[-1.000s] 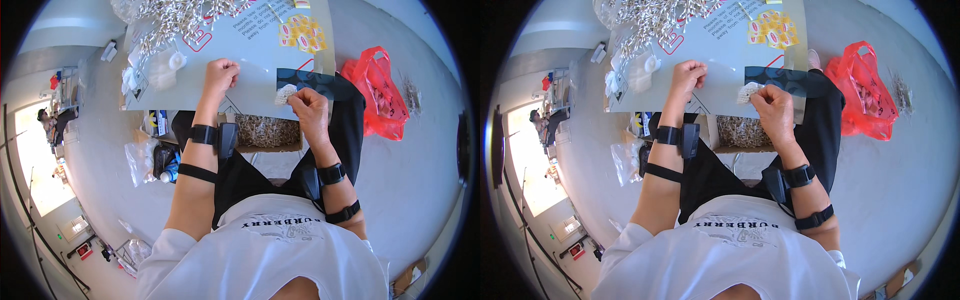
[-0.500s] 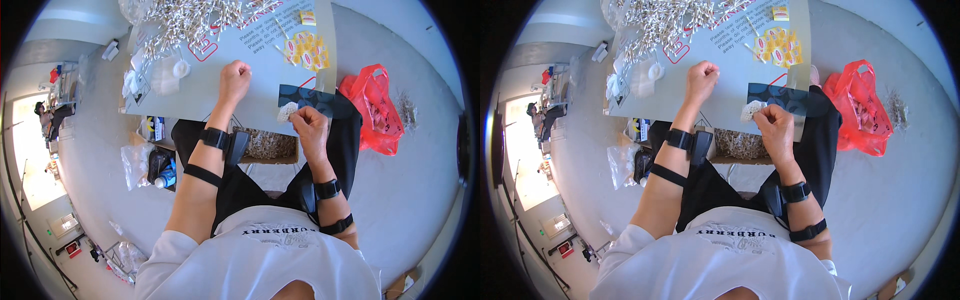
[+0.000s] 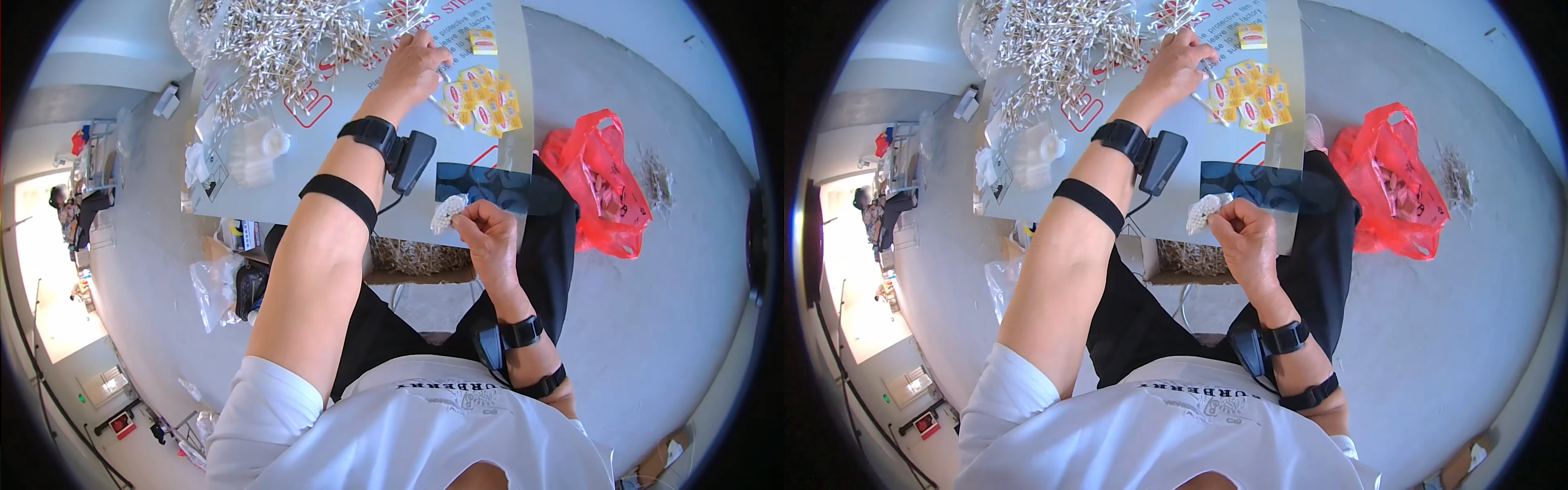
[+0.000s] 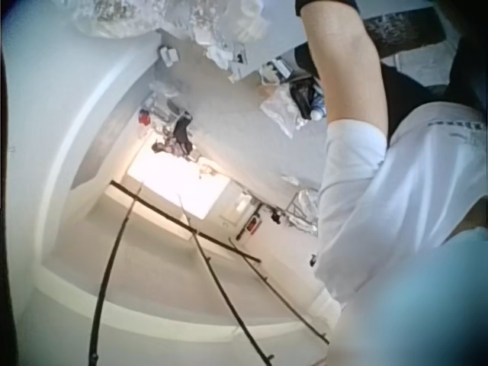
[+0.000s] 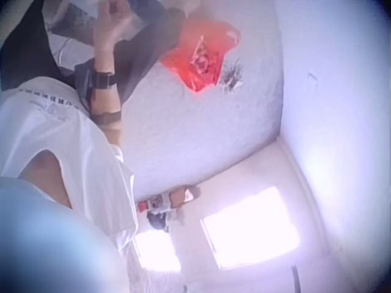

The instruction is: The recorder aligns multiple cotton swabs on a template and prepares them for packaging.

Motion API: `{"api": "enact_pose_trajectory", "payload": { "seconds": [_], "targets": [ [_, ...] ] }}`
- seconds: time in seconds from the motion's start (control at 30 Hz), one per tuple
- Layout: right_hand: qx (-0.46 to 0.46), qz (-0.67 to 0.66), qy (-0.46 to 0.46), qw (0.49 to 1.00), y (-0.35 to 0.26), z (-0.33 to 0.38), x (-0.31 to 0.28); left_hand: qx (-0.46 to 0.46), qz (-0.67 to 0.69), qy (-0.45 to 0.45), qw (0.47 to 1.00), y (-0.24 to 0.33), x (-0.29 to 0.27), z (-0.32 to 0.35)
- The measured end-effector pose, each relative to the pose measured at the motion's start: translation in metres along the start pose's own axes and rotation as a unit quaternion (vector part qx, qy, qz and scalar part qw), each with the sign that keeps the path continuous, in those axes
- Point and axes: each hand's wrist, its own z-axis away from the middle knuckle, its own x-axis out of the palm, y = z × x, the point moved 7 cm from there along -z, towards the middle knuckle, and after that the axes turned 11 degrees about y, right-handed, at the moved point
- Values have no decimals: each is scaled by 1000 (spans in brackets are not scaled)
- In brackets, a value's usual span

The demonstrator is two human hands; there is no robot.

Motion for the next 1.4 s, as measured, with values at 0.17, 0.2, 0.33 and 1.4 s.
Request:
{"api": "enact_pose_trajectory", "payload": {
  "seconds": [0.17,0.2,0.33,1.4],
  "targets": [
    [-18,16,-6,1000,-1,0,4,119,-74,-75,987,5,8,19],
    [-19,16,-9,1000,-2,-1,5,85,-62,-62,993,-3,0,28],
    [-37,39,10,998,0,-5,4,-188,88,-10,978,-27,-43,61],
    [-74,47,24,996,0,-6,2,-4,155,77,985,136,-118,153]
  ]
}}
